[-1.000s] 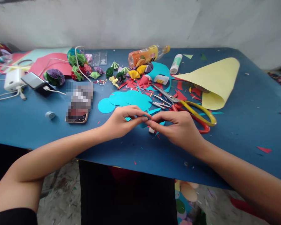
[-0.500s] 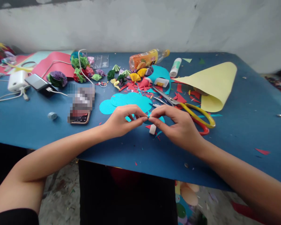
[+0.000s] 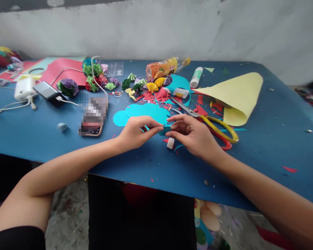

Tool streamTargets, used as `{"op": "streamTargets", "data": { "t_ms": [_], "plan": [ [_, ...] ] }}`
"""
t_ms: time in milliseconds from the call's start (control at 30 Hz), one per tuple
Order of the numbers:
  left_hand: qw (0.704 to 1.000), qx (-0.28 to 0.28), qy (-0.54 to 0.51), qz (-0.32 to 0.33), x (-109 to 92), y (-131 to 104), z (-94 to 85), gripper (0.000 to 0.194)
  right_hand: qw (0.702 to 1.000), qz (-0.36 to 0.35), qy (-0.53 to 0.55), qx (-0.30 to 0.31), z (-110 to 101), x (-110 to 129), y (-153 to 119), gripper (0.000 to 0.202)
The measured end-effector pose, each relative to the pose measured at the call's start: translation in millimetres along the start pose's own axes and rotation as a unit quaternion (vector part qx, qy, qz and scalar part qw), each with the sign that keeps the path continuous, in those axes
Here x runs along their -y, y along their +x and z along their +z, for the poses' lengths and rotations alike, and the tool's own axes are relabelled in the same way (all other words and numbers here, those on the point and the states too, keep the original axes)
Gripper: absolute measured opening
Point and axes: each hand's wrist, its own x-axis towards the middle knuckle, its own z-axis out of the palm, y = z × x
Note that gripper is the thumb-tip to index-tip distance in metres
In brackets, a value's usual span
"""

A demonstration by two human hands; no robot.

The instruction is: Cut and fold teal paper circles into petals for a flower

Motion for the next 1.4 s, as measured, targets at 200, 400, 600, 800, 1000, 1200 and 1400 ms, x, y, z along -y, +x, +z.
{"op": "streamTargets", "data": {
  "t_ms": [200, 400, 600, 800, 1000, 1200, 1400],
  "plan": [
    [0.995, -0.012, -0.043, -0.086, -2, 2, -0.9, 0.015, 0.997, 0.024, 0.075, -0.005, -2, 0, 2, 0.023],
    [0.995, 0.041, -0.077, -0.055, 5, 3, -7.8, 0.019, 0.988, 0.058, 0.140, 0.011, -1, -1, 5, 0.024],
    [0.981, 0.096, 0.044, 0.163, 16, 7, -13.8, 0.014, 0.976, 0.124, 0.157, 0.088, -5, -2, 5, 0.018],
    [0.982, 0.029, 0.064, 0.178, 14, 6, -9.7, 0.008, 0.998, -0.011, 0.008, 0.062, -2, 1, -1, 0.022],
    [0.991, 0.050, 0.011, 0.126, 9, 3, -6.1, 0.008, 0.987, -0.116, -0.110, -0.024, 3, 5, -6, 0.009],
    [0.995, 0.068, -0.007, 0.071, 2, 0, -5.5, 0.008, 0.991, -0.095, -0.097, -0.004, 3, 10, -8, 0.008],
    [0.995, 0.070, -0.062, -0.037, -4, -3, -2.5, 0.007, 1.000, -0.026, -0.005, -0.007, 7, 11, -11, 0.010]
  ]
}}
